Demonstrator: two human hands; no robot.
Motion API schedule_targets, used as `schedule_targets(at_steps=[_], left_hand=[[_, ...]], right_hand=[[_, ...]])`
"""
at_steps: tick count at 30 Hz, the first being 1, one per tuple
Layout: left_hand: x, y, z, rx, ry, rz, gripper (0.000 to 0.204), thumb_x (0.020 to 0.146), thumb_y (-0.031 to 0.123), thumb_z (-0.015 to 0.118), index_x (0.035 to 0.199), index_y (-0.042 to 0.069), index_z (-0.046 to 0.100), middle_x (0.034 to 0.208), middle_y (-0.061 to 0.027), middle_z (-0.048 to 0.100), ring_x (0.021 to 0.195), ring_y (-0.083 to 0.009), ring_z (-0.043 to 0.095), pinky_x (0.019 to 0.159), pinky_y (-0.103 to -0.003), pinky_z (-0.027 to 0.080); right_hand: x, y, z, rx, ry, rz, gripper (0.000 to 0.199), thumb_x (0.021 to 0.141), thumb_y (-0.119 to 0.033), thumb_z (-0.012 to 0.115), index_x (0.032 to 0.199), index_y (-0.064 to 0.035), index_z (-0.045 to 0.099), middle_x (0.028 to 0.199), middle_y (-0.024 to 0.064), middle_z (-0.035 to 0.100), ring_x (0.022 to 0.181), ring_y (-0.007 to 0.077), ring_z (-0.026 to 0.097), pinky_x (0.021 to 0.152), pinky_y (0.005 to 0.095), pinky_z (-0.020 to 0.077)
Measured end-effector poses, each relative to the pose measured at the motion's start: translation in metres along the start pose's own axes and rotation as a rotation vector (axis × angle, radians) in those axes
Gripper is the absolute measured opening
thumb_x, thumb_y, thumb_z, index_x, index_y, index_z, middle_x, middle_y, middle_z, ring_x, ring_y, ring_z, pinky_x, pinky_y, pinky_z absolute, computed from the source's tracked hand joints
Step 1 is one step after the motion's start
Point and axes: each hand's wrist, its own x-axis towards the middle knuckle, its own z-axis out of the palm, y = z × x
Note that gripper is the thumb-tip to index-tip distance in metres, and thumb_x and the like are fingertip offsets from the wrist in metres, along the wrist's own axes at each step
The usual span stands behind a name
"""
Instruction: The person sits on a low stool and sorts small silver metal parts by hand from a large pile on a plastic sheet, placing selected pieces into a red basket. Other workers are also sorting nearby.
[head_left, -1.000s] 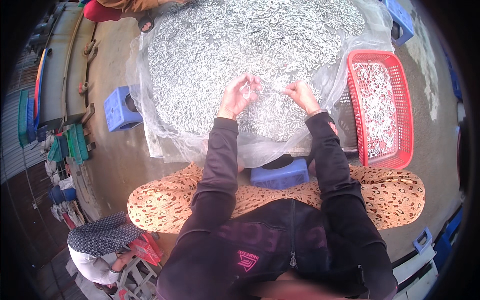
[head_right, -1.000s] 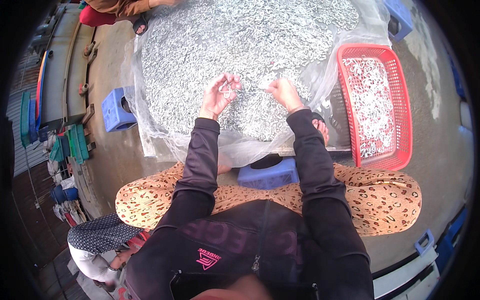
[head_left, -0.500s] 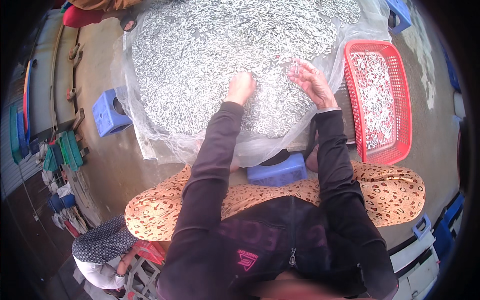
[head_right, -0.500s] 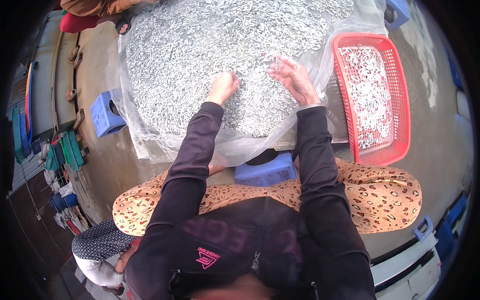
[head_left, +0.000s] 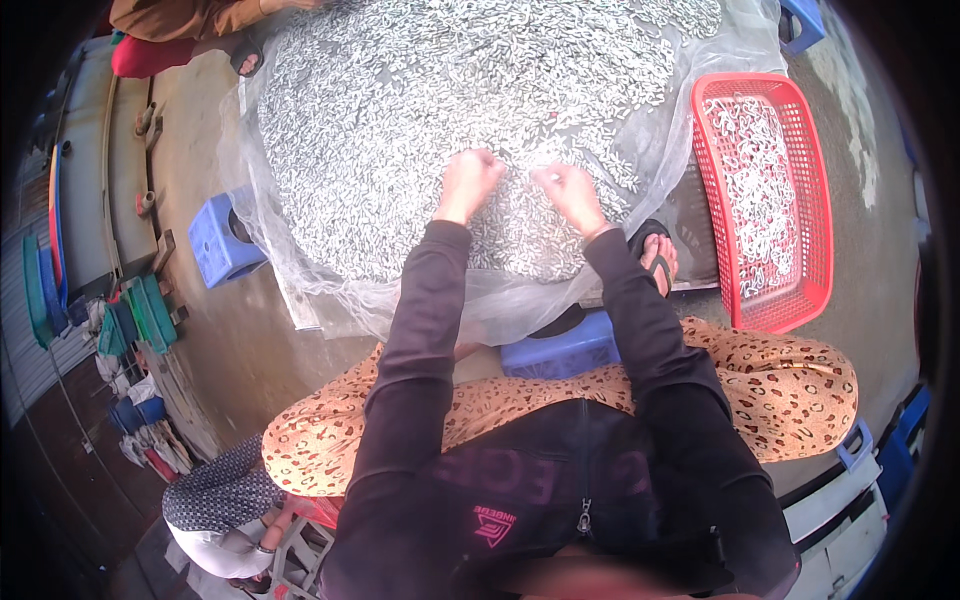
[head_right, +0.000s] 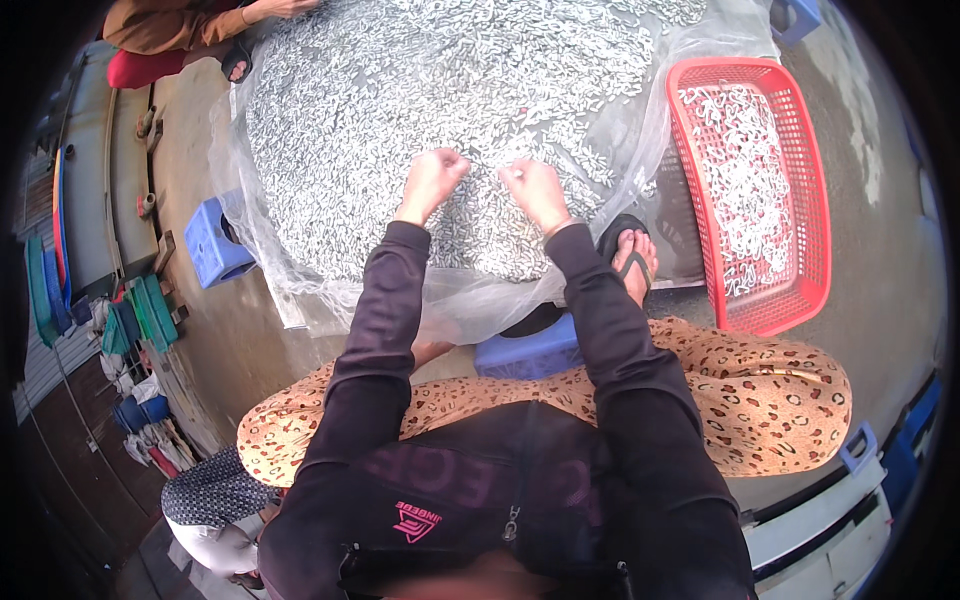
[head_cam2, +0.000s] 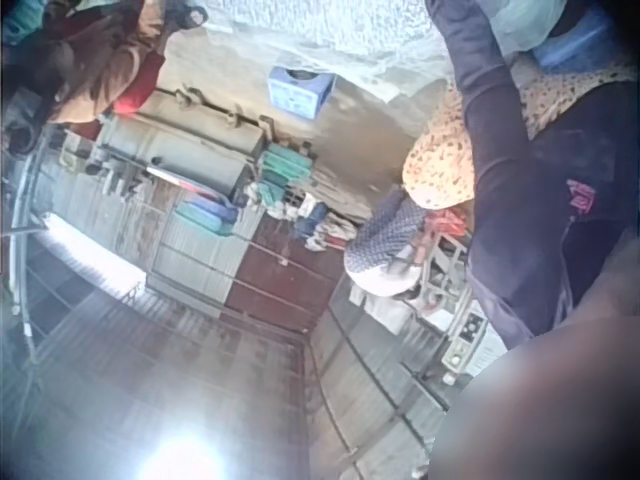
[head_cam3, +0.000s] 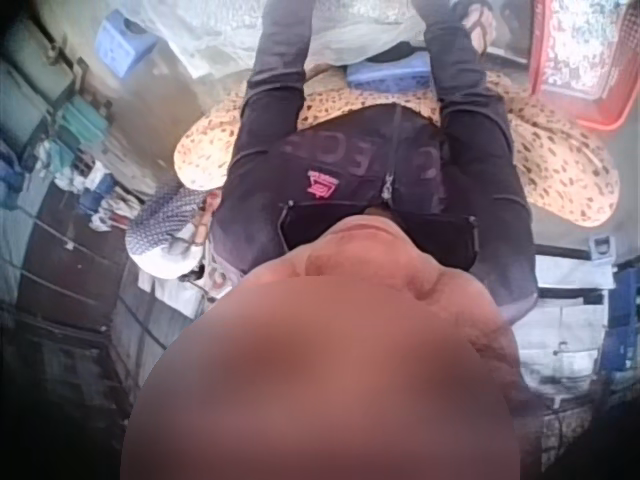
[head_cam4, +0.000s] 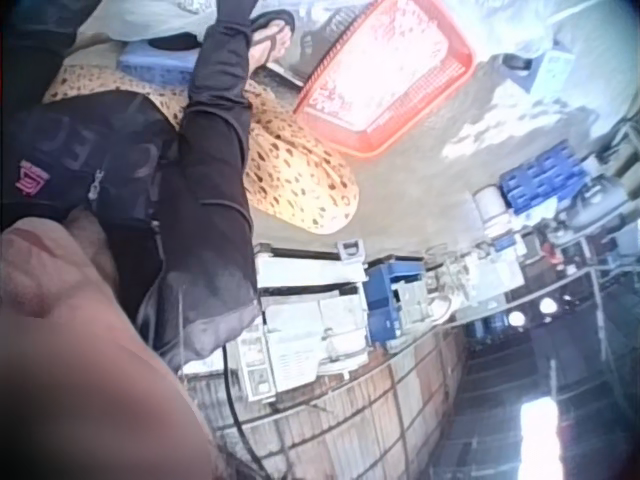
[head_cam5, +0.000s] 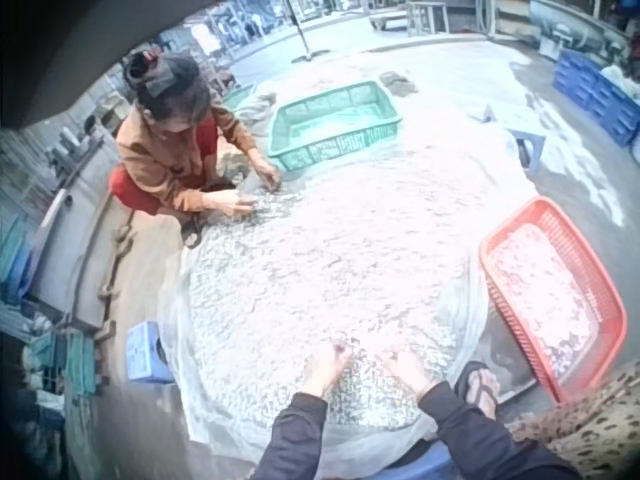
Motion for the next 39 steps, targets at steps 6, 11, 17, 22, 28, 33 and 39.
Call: schedule_targets(at_steps=[6, 11, 17, 22, 28, 33, 39], left_hand=[[0.001, -0.002, -0.018, -1.11, -0.129, -0.394, 0.018, 0.083, 0.021, 0.063, 0.07, 0.008, 0.059, 0.056, 0.0106, 0.036, 0.045, -0.0001, 0.025, 0.041, -0.017, 0.019], [0.03, 0.019, 0.037, 0.032, 0.07, 0.175, 0.023, 0.082, 0.026, 0.066, 0.08, 0.003, 0.064, 0.067, -0.0028, 0.057, 0.055, -0.0095, 0.05, 0.051, -0.026, 0.041], [0.036, 0.032, 0.02, -0.281, 0.037, 0.069, 0.023, 0.08, 0.027, 0.067, 0.083, 0.004, 0.066, 0.068, -0.0045, 0.06, 0.065, -0.0113, 0.056, 0.061, -0.027, 0.044], [0.021, 0.031, 0.0, -0.333, -0.065, -0.107, 0.024, 0.077, 0.023, 0.068, 0.087, 0.002, 0.063, 0.083, -0.013, 0.063, 0.077, -0.0227, 0.061, 0.069, -0.035, 0.047], [0.032, 0.03, 0.043, 0.072, -0.027, -0.046, 0.034, 0.076, 0.025, 0.068, 0.105, 0.008, 0.062, 0.106, -0.0176, 0.058, 0.096, -0.0341, 0.059, 0.082, -0.044, 0.047], [0.03, 0.026, 0.033, -0.183, -0.078, -0.079, 0.019, 0.078, 0.023, 0.066, 0.086, 0.006, 0.069, 0.092, -0.019, 0.065, 0.087, -0.0338, 0.063, 0.074, -0.043, 0.049], [-0.014, -0.002, -0.007, 0.185, -0.086, -0.06, 0.022, 0.078, 0.023, 0.068, 0.09, 0.004, 0.071, 0.082, -0.018, 0.067, 0.081, -0.0324, 0.065, 0.073, -0.038, 0.049]], right_hand=[[0.021, -0.006, -0.064, 0.622, -0.205, 0.326, 0.046, 0.081, -0.044, 0.064, 0.064, -0.0023, 0.056, 0.054, 0.0108, 0.053, 0.049, 0.026, 0.045, 0.054, 0.0383, 0.041], [0.01, -0.017, -0.072, -0.357, 0.184, 0.126, 0.05, 0.076, -0.05, 0.067, 0.065, -0.0024, 0.057, 0.057, 0.0117, 0.056, 0.051, 0.0315, 0.048, 0.058, 0.0416, 0.0442], [0.012, -0.032, -0.089, 1.154, -0.149, 0.299, 0.026, 0.086, -0.022, 0.063, 0.071, -0.0095, 0.046, 0.063, -0.0024, 0.043, 0.052, 0.0127, 0.041, 0.05, 0.0262, 0.037], [0.008, -0.035, -0.089, 1.581, -0.198, 0.296, 0.024, 0.091, -0.025, 0.056, 0.097, -0.0014, 0.056, 0.085, 0.0086, 0.057, 0.073, 0.0159, 0.053, 0.067, 0.0301, 0.0476], [0.007, -0.032, -0.087, 1.552, -0.211, 0.343, 0.037, 0.095, -0.028, 0.049, 0.118, 0.0019, 0.049, 0.09, 0.0098, 0.058, 0.078, 0.0171, 0.055, 0.07, 0.0311, 0.0494], [0.007, -0.009, -0.099, 1.369, -0.204, 0.287, 0.038, 0.096, -0.027, 0.047, 0.125, -0.0028, 0.045, 0.077, 0.0043, 0.052, 0.072, 0.0143, 0.053, 0.064, 0.0272, 0.0464], [0.016, 0.012, -0.048, -0.016, 0.061, 0.019, 0.03, 0.083, -0.028, 0.059, 0.109, -0.0123, 0.061, 0.081, 0.0139, 0.064, 0.072, 0.0264, 0.063, 0.067, 0.0393, 0.0485]])
